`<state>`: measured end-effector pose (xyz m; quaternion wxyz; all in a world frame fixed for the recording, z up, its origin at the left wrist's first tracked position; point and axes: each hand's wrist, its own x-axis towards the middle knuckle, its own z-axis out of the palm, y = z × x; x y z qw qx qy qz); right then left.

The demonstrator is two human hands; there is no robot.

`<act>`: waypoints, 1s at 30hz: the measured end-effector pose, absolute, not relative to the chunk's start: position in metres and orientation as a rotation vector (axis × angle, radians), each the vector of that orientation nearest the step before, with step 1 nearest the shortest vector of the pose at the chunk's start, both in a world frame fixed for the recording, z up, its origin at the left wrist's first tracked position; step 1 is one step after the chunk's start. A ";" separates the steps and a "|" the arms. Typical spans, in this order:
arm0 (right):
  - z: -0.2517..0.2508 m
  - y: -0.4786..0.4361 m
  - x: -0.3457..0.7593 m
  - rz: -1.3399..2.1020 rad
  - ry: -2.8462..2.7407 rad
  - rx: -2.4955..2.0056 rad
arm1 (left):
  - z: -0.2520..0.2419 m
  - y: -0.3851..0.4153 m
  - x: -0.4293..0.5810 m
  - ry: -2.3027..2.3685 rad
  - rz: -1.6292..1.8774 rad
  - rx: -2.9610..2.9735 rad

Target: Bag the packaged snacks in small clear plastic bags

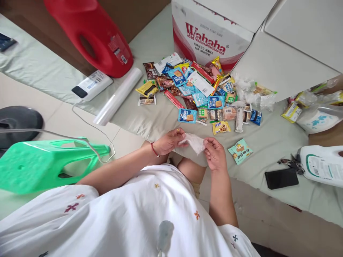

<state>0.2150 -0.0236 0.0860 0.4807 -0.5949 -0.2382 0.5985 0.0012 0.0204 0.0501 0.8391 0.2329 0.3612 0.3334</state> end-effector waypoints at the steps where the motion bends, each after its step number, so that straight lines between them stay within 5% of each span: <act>1: 0.087 -0.024 0.216 1.490 -0.566 -1.427 | 0.053 0.020 -0.002 0.750 0.695 0.494; 8: 0.078 -0.041 0.206 0.996 -0.848 -1.527 | 0.066 0.015 -0.008 0.881 0.779 0.775; 14: 0.083 -0.047 0.190 1.376 -1.081 -1.455 | 0.080 0.004 0.000 0.705 0.714 0.826; 30: 0.083 -0.040 0.177 1.213 -0.669 -1.408 | 0.069 0.004 -0.025 0.792 0.849 0.831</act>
